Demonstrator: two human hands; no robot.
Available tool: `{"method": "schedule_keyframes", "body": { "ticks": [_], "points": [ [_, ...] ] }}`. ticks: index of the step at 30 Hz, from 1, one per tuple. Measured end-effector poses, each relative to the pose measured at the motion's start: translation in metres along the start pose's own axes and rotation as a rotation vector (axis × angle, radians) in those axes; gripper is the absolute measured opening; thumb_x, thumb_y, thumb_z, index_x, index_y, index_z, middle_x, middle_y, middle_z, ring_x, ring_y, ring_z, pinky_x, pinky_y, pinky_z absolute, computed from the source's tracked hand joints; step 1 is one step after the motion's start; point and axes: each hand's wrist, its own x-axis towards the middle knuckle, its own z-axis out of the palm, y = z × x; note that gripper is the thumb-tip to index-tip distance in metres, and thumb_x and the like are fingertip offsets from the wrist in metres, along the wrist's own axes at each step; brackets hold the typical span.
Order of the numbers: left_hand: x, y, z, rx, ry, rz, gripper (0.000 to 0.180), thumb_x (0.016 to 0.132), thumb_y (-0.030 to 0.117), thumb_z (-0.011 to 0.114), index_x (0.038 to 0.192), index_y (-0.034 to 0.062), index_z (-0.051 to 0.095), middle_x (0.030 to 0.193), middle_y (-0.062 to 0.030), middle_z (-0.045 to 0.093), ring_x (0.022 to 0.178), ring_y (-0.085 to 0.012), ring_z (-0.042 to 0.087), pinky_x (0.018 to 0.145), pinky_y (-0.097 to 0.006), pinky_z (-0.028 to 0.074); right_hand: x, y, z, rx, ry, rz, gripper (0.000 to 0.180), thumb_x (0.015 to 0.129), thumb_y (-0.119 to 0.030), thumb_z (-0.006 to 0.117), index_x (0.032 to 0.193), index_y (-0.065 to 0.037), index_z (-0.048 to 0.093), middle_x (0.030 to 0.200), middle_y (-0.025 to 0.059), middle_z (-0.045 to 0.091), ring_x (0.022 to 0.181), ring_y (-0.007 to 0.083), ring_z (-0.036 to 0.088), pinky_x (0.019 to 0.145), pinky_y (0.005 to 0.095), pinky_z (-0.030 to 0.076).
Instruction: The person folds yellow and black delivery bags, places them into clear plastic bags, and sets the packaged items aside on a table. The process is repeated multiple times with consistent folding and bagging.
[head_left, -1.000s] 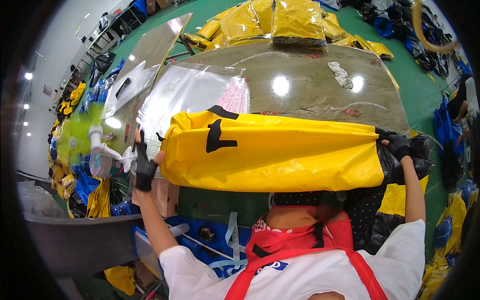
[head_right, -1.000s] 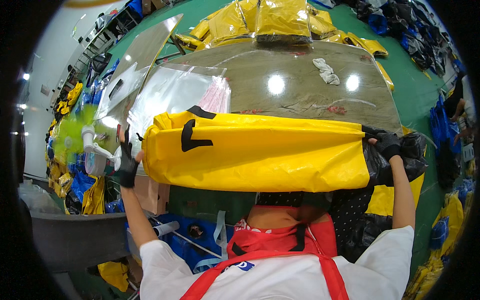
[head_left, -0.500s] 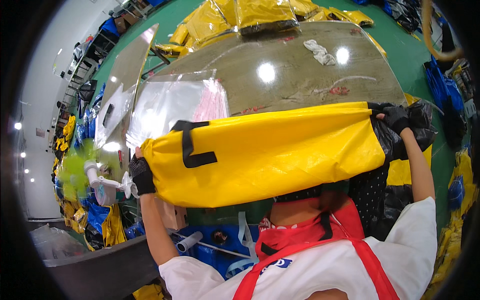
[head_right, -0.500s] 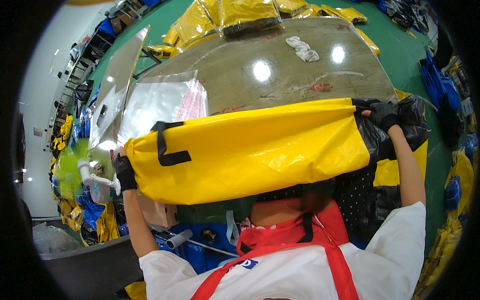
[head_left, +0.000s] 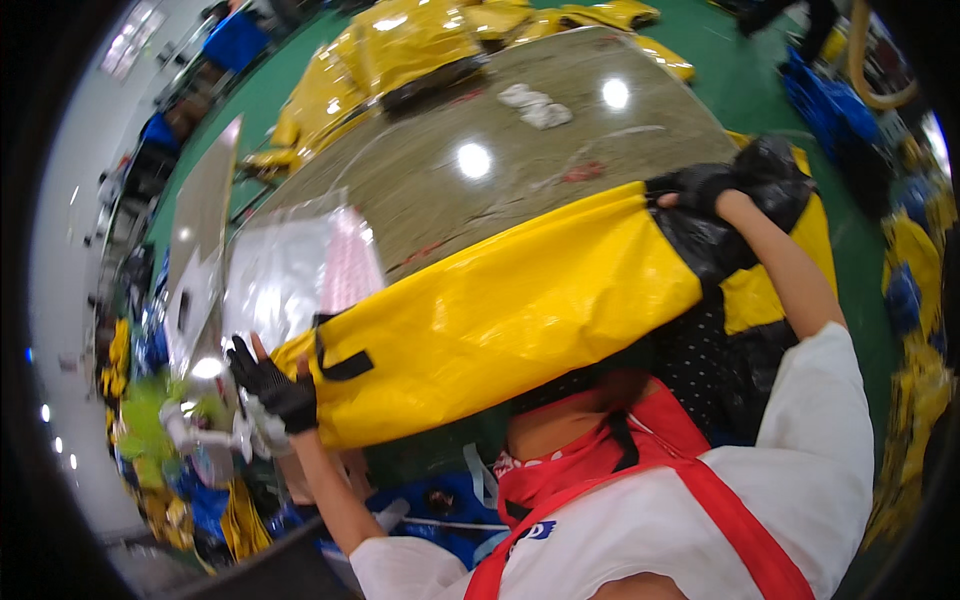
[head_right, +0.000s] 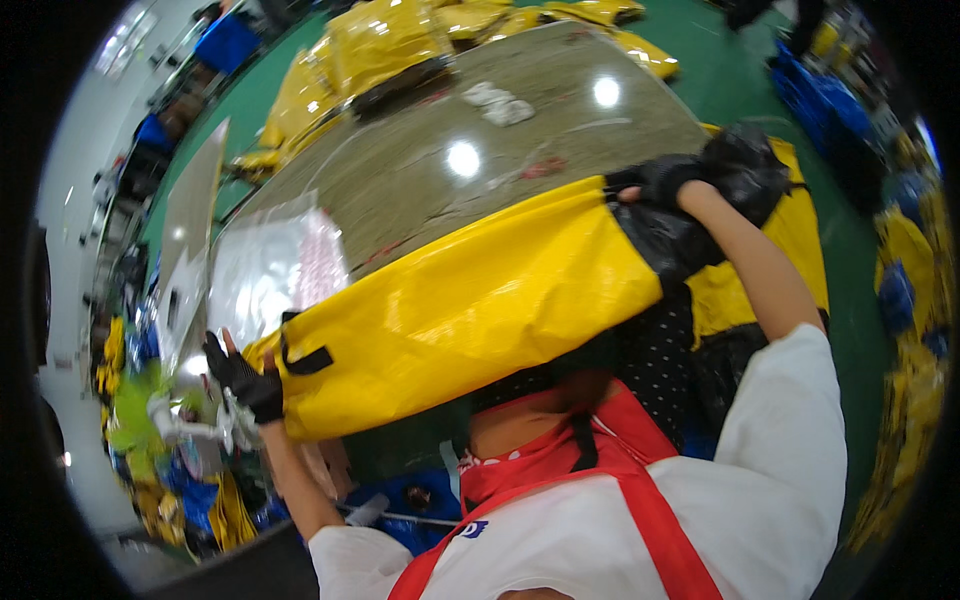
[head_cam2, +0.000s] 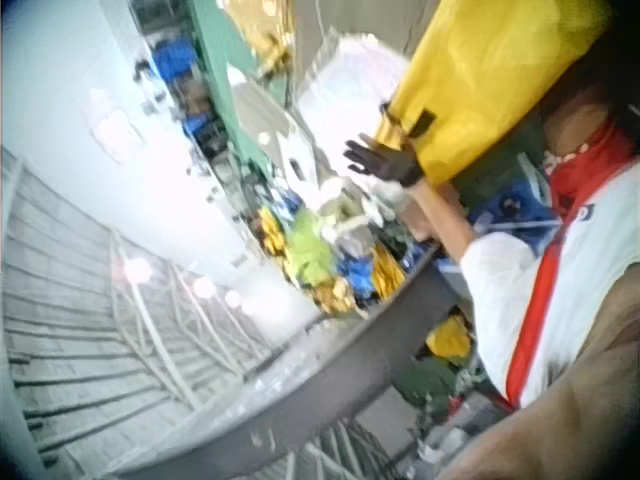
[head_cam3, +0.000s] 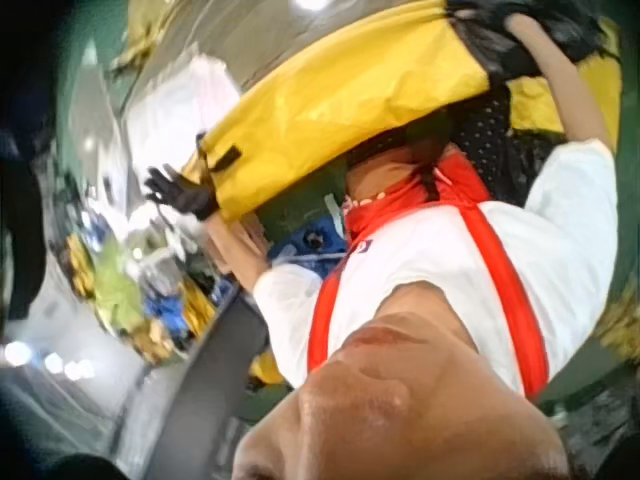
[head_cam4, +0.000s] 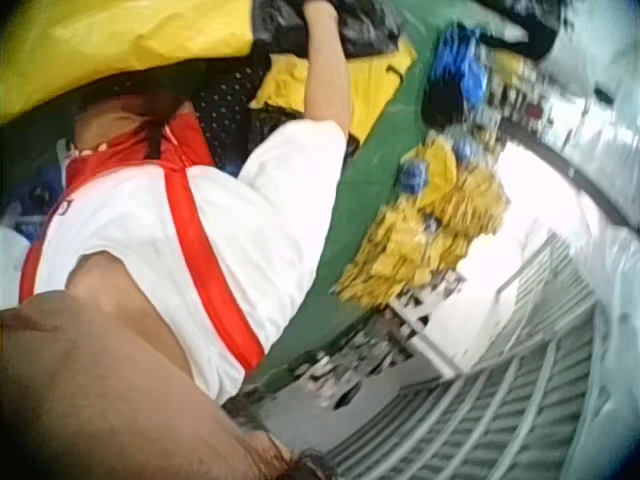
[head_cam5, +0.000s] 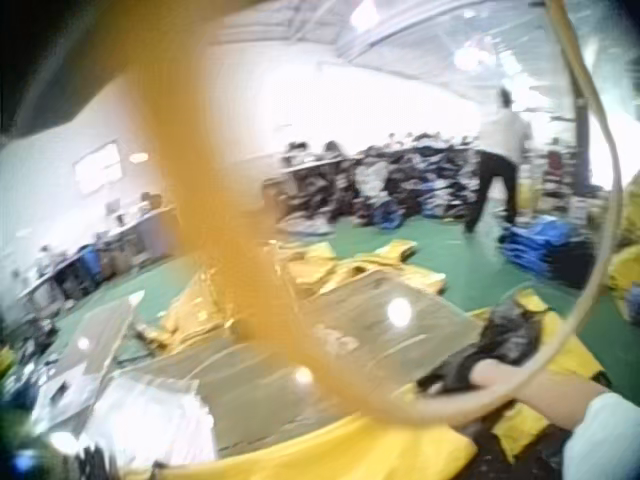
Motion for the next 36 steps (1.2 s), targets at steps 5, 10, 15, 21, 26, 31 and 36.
{"method": "schedule_keyframes", "body": {
  "ticks": [5, 10, 15, 21, 26, 31, 36],
  "points": [
    [0.048, 0.185, -0.027, -0.338, -0.447, 0.547, 0.069, 0.083, 0.056, 0.052, 0.135, 0.0109, 0.043, 0.140, -0.0213, 0.038, 0.131, -0.0436, 0.030, 0.111, -0.056, 0.008, 0.011, -0.011, -0.012, -0.092, -0.076, 0.071, 0.068, 0.072, -0.073, 0.051, 0.122, -0.027, 0.059, 0.120, 0.0105, 0.061, 0.110, 0.0333, 0.056, 0.096, 0.0419, 0.040],
    [0.001, 0.211, 0.057, -0.374, -0.741, 0.306, 0.074, 0.077, 0.049, 0.059, 0.138, 0.0123, 0.039, 0.148, -0.0209, 0.024, 0.137, -0.0418, 0.018, 0.110, -0.058, 0.002, -0.080, -0.001, -0.101, -0.069, 0.192, -0.029, 0.086, 0.062, -0.066, 0.067, 0.119, -0.003, 0.056, 0.121, 0.0211, 0.056, 0.113, 0.0352, 0.053, 0.098, 0.0428, 0.038],
    [0.007, 0.220, 0.047, -0.375, -0.845, 0.291, 0.078, 0.075, 0.046, 0.060, 0.140, 0.0088, 0.037, 0.149, -0.0210, 0.021, 0.138, -0.0413, 0.016, 0.111, -0.055, 0.000, -0.103, 0.101, -0.050, -0.229, 0.325, -0.175, 0.082, 0.063, -0.067, 0.065, 0.115, -0.005, 0.059, 0.121, 0.0213, 0.055, 0.118, 0.0405, 0.047, 0.102, 0.0474, 0.032],
    [0.012, 0.224, 0.056, -0.345, -0.918, 0.284, 0.072, 0.080, 0.042, 0.056, 0.140, 0.0068, 0.036, 0.151, -0.0202, 0.019, 0.139, -0.0408, 0.013, 0.111, -0.055, -0.001, -0.024, 0.120, -0.011, 0.068, 0.080, 0.240, 0.073, 0.078, -0.068, 0.050, 0.112, -0.005, 0.064, 0.119, 0.0169, 0.060, 0.110, 0.0335, 0.056, 0.095, 0.0400, 0.042],
    [0.066, 0.324, 0.029, -0.761, -0.815, 0.140, 0.078, 0.084, 0.043, 0.053, 0.140, -0.0041, 0.028, 0.144, -0.0267, 0.029, 0.132, -0.0467, 0.025, 0.112, -0.047, 0.014, -0.010, 0.120, -0.016, 0.089, -0.035, 0.195, 0.073, 0.078, -0.066, 0.053, 0.111, -0.002, 0.063, 0.119, 0.0199, 0.059, 0.111, 0.0341, 0.055, 0.095, 0.0399, 0.042],
    [0.072, 0.470, 0.063, -0.624, -0.719, 0.448, 0.066, 0.086, 0.050, 0.049, 0.143, 0.0195, 0.033, 0.151, -0.0166, 0.020, 0.138, -0.0407, 0.017, 0.109, -0.058, 0.002, -0.027, 0.125, -0.017, -0.013, 0.145, 0.177, 0.060, 0.082, -0.058, 0.054, 0.122, -0.013, 0.057, 0.107, 0.0205, 0.062, 0.092, 0.0378, 0.062, 0.080, 0.0458, 0.049],
    [0.071, 0.469, 0.064, -0.629, -0.695, 0.445, 0.066, 0.086, 0.047, 0.051, 0.143, 0.0184, 0.034, 0.150, -0.0172, 0.021, 0.139, -0.0399, 0.015, 0.110, -0.057, 0.001, -0.020, 0.101, -0.021, -0.174, 0.344, -0.276, 0.035, 0.091, -0.033, 0.046, 0.125, -0.026, 0.051, 0.095, 0.0162, 0.061, 0.081, 0.0362, 0.063, 0.069, 0.0442, 0.050]
  ]
}}
